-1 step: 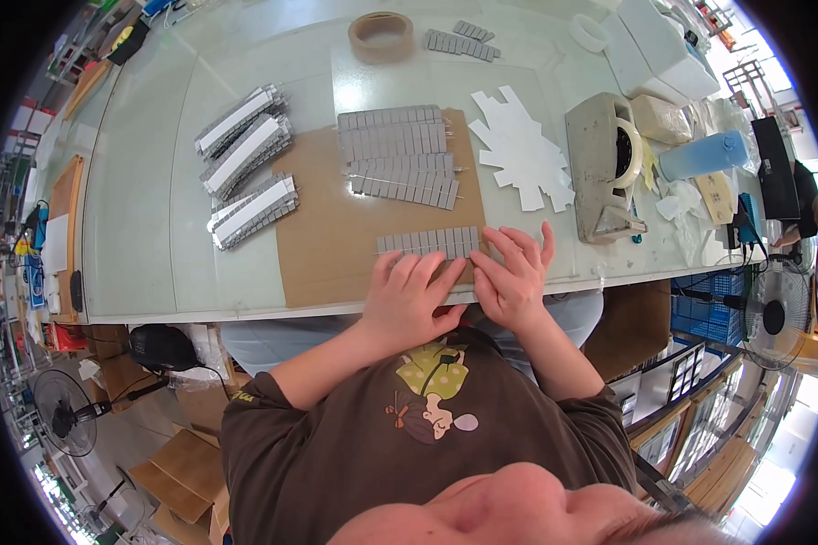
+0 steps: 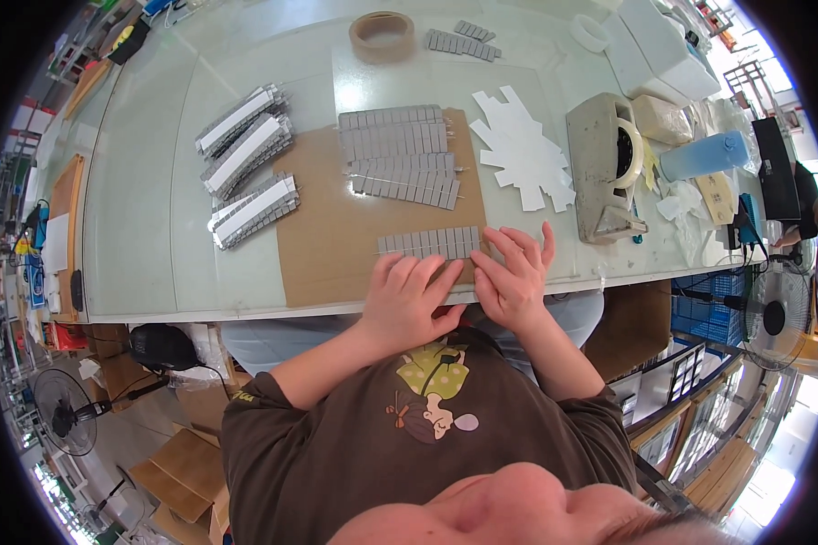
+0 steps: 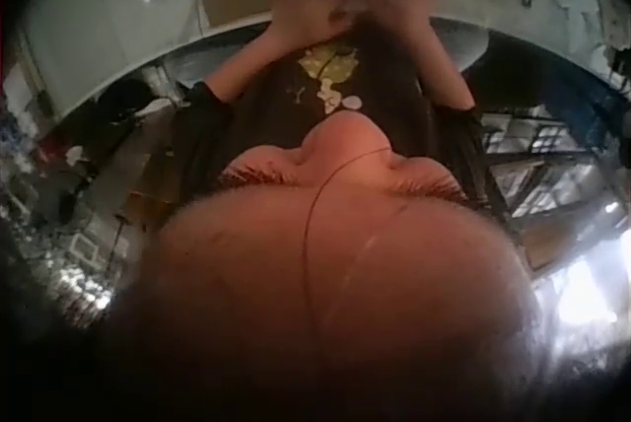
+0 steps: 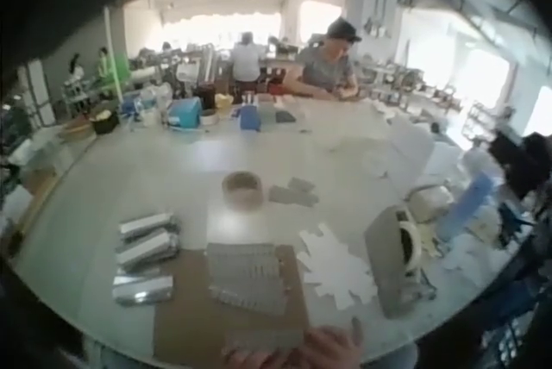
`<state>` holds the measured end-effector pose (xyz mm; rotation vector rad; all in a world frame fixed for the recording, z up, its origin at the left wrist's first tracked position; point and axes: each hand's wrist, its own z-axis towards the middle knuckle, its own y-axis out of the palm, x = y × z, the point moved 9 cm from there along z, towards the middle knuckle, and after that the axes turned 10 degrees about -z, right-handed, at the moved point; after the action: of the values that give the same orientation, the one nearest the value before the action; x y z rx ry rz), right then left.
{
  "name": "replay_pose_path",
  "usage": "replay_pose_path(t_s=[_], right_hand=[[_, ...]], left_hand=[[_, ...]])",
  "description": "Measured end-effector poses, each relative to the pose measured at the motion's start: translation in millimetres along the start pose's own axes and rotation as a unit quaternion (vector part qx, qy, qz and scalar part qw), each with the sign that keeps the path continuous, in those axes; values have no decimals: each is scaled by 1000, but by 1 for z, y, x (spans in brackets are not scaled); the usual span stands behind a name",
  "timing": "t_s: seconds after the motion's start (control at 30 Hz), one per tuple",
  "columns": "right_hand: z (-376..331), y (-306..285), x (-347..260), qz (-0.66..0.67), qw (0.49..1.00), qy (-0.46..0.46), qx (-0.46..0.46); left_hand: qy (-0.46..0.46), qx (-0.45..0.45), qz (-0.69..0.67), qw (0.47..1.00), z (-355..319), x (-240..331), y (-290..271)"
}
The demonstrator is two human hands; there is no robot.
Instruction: Assembling small metal and plastic parts for industrial components at a factory workbench.
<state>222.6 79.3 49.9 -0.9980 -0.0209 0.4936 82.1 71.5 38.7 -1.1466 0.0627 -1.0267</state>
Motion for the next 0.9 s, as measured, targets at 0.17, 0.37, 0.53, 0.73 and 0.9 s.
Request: replay_pose_path(t_s=[0.17, 0.37, 0.53, 0.73, 0.9], right_hand=[[1, 0, -2, 1, 1000, -7, -7], [1, 2, -3, -7, 1000, -12, -13], [2, 3, -4, -7, 1000, -14, -15], [1, 2, -5, -7, 1000, -12, -13], [3, 3, -18, -2, 999, -22, -35]], left_hand=[[2, 16, -1, 1000, -3, -1, -2], [-6, -7, 9, 1000, 3, 1, 2], [-7, -6, 11, 1000, 2, 0, 2], [16, 20, -20, 999, -4, 0, -5], [17, 53, -55, 997, -11, -7, -12]])
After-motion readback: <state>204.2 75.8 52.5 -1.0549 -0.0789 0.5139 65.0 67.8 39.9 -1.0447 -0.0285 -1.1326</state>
